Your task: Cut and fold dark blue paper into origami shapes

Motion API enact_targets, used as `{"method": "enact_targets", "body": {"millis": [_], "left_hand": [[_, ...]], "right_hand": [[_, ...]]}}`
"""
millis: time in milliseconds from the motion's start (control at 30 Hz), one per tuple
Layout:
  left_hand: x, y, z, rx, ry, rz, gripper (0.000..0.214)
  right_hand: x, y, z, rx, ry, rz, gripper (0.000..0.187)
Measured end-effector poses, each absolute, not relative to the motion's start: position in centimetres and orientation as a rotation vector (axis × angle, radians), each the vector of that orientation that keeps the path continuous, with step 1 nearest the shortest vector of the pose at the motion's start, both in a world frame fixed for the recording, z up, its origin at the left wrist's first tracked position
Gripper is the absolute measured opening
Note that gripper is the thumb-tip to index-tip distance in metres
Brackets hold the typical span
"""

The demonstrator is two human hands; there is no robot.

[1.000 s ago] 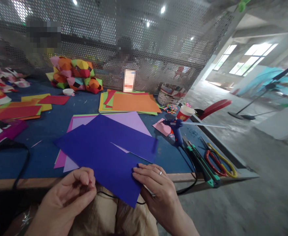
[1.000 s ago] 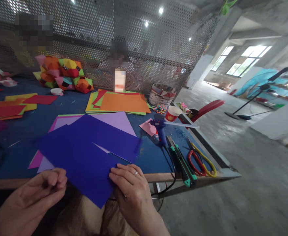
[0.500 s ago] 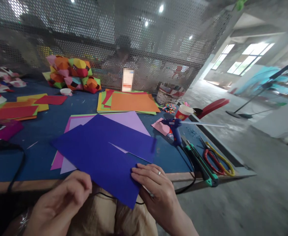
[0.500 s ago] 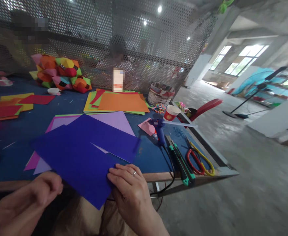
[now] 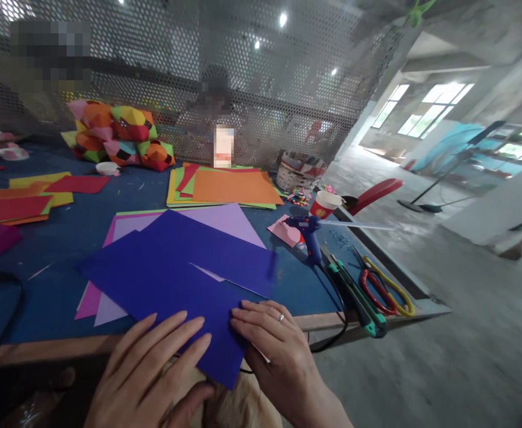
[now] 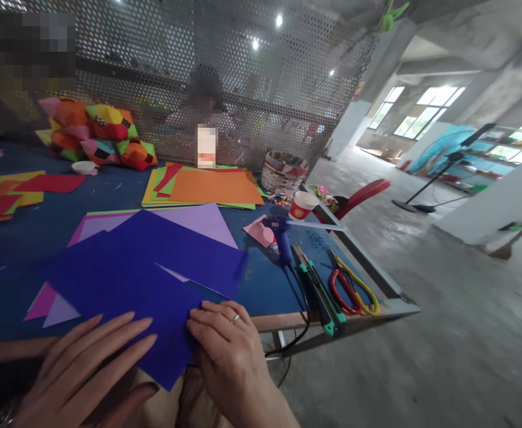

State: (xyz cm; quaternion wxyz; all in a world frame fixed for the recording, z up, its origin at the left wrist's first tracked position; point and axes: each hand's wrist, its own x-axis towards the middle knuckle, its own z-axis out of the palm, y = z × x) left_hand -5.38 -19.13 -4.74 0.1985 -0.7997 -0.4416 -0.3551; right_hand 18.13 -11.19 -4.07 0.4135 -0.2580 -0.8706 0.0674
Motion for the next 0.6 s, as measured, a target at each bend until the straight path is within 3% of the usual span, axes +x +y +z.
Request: {"method": "enact_targets", "body": {"millis": [100,333,600], "left_hand": [[-5.7,-18.5,-5.3,-2.347,-1.209,-0.912,0.038],[-6.7,-18.7,-6.2,-2.306,-1.226,-1.105,0.043],[-5.3,-18.1,-5.2,-2.136,-1.532,-1.364,0.012]], "right_hand": [[18.1,-11.2,-4.0,-0.650,-2.199,0.117,0.026],[17.9,-11.4,-3.8,-0.619,-2.235,0.085,0.018],[16.6,-11.0,-2.7,-0.707,-2.089,0.207,0.023]]}}
